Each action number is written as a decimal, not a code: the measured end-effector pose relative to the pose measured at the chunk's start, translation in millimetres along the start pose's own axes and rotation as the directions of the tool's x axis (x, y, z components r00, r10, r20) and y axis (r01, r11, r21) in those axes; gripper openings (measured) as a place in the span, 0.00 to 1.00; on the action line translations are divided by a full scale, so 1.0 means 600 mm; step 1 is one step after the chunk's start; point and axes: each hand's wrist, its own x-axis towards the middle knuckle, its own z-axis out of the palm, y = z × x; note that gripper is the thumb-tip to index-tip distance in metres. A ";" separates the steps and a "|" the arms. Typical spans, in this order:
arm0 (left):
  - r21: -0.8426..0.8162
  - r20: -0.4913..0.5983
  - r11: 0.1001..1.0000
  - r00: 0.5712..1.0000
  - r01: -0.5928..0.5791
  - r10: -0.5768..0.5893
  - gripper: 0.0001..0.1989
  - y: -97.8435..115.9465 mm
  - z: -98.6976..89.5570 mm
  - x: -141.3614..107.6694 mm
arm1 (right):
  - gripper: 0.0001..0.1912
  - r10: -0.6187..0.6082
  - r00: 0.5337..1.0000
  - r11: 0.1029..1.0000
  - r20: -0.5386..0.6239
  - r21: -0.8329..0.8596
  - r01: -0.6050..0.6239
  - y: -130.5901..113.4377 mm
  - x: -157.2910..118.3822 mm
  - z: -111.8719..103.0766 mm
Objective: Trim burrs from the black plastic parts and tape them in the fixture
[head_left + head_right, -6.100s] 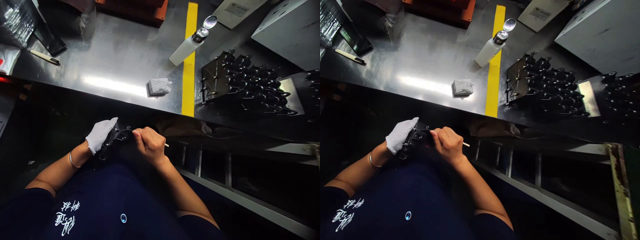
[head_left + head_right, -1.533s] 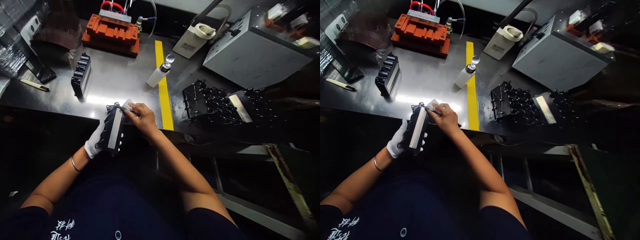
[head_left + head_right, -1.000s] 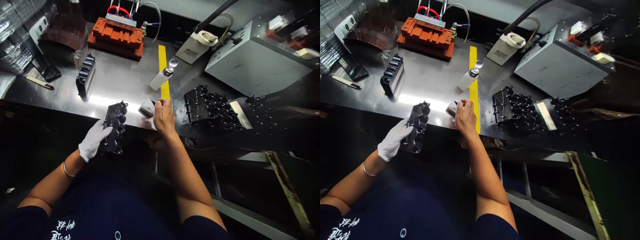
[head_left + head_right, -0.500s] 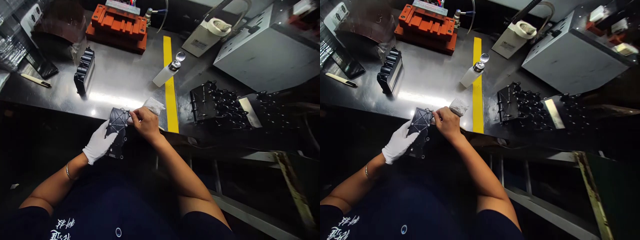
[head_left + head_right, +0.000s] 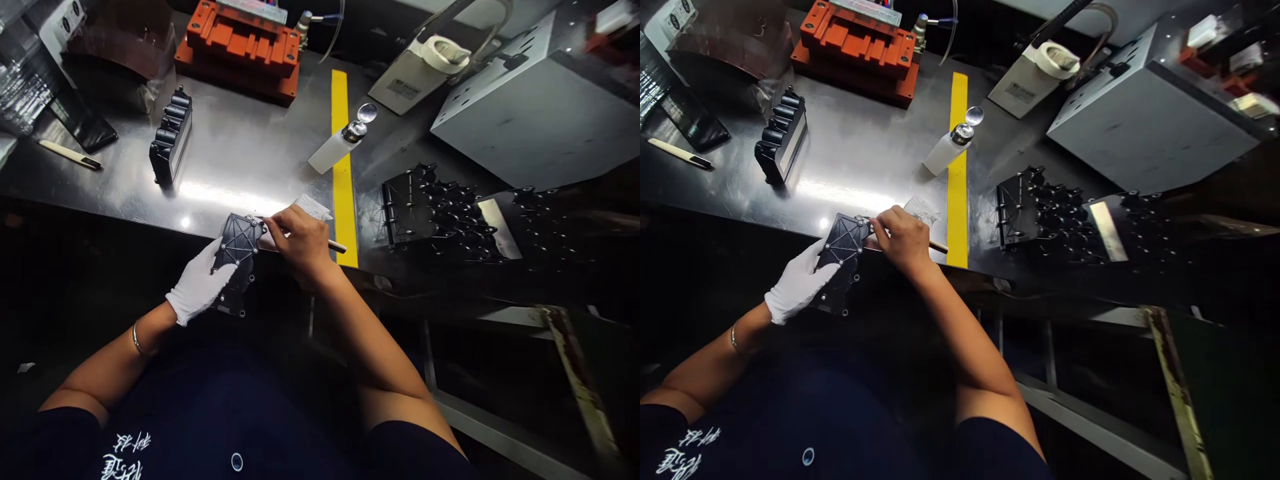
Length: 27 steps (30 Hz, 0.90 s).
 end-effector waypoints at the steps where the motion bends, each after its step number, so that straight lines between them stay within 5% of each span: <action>1: 0.039 -0.006 0.999 0.999 -0.031 0.032 0.29 0.000 0.000 0.000 | 0.15 0.006 1.000 1.000 0.001 0.013 -0.006 0.000 0.000 0.000; 7: 0.165 -0.002 0.976 0.989 -0.143 0.146 0.26 -0.002 0.001 0.000 | 0.14 0.056 0.996 0.995 -0.067 0.091 -0.050 -0.001 -0.015 0.000; 12: 0.263 0.013 0.954 0.989 -0.146 0.148 0.26 -0.002 0.000 0.000 | 0.15 -0.082 0.996 0.970 -0.032 0.227 0.087 -0.006 -0.056 -0.011; 19: 0.334 0.027 0.926 0.983 -0.179 0.180 0.24 0.001 -0.001 0.001 | 0.14 -0.178 0.981 0.980 -0.080 0.075 0.184 -0.004 -0.061 -0.018; 27: 0.325 0.031 0.926 0.981 -0.192 0.192 0.24 0.003 -0.003 0.000 | 0.15 -0.252 0.967 0.963 -0.044 0.088 0.255 0.000 -0.048 -0.030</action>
